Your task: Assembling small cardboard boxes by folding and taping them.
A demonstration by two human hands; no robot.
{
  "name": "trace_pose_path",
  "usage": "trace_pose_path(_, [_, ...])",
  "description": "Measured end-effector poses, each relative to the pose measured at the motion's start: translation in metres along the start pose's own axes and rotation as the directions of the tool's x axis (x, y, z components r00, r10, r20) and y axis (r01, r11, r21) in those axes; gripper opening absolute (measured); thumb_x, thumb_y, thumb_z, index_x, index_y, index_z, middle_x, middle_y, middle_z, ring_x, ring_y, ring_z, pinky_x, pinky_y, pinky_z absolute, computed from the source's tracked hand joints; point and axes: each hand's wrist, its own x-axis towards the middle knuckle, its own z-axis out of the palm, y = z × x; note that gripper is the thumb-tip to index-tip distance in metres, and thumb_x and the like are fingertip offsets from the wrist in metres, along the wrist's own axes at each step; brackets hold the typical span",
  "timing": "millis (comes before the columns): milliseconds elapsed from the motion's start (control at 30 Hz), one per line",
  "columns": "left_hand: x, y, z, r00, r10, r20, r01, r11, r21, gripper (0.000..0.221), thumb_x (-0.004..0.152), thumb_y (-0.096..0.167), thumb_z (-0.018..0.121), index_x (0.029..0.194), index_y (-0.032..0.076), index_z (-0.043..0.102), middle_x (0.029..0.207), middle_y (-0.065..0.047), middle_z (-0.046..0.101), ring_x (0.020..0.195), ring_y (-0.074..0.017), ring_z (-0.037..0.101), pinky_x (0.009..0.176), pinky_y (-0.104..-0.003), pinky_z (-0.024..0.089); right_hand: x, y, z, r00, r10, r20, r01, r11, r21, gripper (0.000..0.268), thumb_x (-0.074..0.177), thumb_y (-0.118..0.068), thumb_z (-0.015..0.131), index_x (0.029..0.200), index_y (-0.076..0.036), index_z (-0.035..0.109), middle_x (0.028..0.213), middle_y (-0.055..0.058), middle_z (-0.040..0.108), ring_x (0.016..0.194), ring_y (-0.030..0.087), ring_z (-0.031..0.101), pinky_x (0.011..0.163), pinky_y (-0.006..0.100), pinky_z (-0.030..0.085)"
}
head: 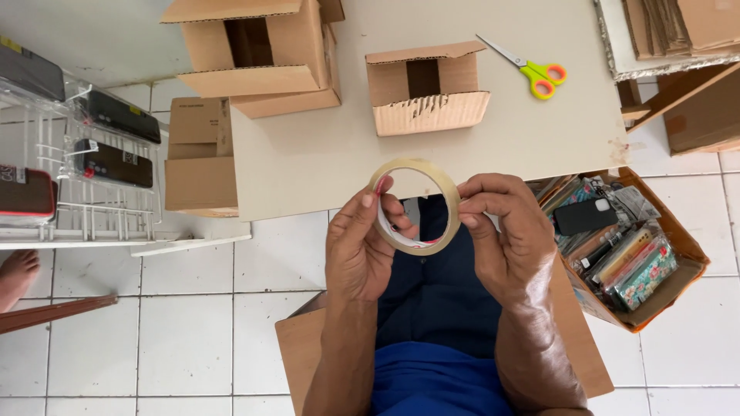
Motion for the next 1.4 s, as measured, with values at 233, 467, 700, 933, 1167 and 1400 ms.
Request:
trace_pose_path(233, [0.002,-0.008,-0.016,0.997,-0.050,0.058,0.037,0.978,0.206,0.069,0.100,0.038,0.058,0.152,0.000,0.034,0.132,-0.025,0.054,0.104,-0.0320,0.068,0.089,-0.052,0.061,0.000,-0.004,0.006,0.992,0.046,0.115,-0.031,0.991,-0.131,0.005,0.101,0.001,0.063,0.097,0.002,0.066,0.102,0.020,0.066,0.085,0.030,0.067,0.074,0.041,0.056])
trace_pose_path(467, [-0.011,0.005,0.007,0.871,-0.067,0.486,-0.392,0.502,0.771,0.129,0.070,0.047,0.089,0.166,0.013,0.009,0.171,-0.024,-0.014,0.154,-0.0510,-0.014,0.123,-0.064,-0.001,-0.004,0.002,0.012,0.963,0.125,0.240,-0.079,0.978,-0.191,0.003,0.099,0.003,0.065,0.097,0.001,0.066,0.100,0.018,0.067,0.082,0.033,0.069,0.069,0.040,0.055])
trace_pose_path(700, [0.000,-0.006,-0.009,0.848,-0.031,0.528,-0.455,0.467,0.758,0.105,0.065,0.033,0.096,0.154,0.012,0.044,0.164,-0.016,0.036,0.157,-0.0393,0.021,0.129,-0.055,0.013,-0.001,0.005,0.008,0.945,0.145,0.292,-0.092,0.978,-0.187,0.004,0.099,0.000,0.066,0.096,-0.002,0.068,0.098,0.014,0.066,0.084,0.034,0.070,0.070,0.039,0.056])
trace_pose_path(933, [0.007,-0.005,-0.012,0.849,-0.035,0.527,-0.468,0.411,0.782,0.085,0.058,0.033,0.099,0.131,0.008,0.063,0.132,-0.013,0.060,0.127,-0.0316,0.059,0.115,-0.044,0.042,-0.005,0.029,0.006,0.936,0.127,0.330,-0.067,0.980,-0.186,0.004,0.101,0.001,0.066,0.096,0.001,0.066,0.091,0.014,0.063,0.082,0.036,0.069,0.070,0.040,0.055])
trace_pose_path(1167, [0.006,0.000,-0.006,0.880,-0.145,0.452,-0.322,0.519,0.792,0.066,0.069,0.024,0.094,0.126,0.005,0.066,0.114,-0.012,0.067,0.102,-0.0228,0.064,0.095,-0.042,0.051,-0.007,0.045,0.003,0.930,0.175,0.324,-0.131,0.979,-0.155,0.006,0.101,0.001,0.065,0.099,0.000,0.070,0.078,0.013,0.063,0.069,0.031,0.067,0.063,0.038,0.052])
trace_pose_path(1400, [0.006,-0.009,-0.018,0.884,-0.187,0.429,-0.252,0.582,0.773,0.053,0.079,0.021,0.088,0.121,0.001,0.064,0.113,-0.018,0.065,0.107,-0.0279,0.063,0.099,-0.045,0.049,-0.006,0.052,-0.004,0.930,0.188,0.317,-0.144,0.977,-0.156,0.007,0.100,0.001,0.065,0.098,-0.001,0.071,0.076,0.012,0.066,0.066,0.028,0.066,0.062,0.035,0.051])
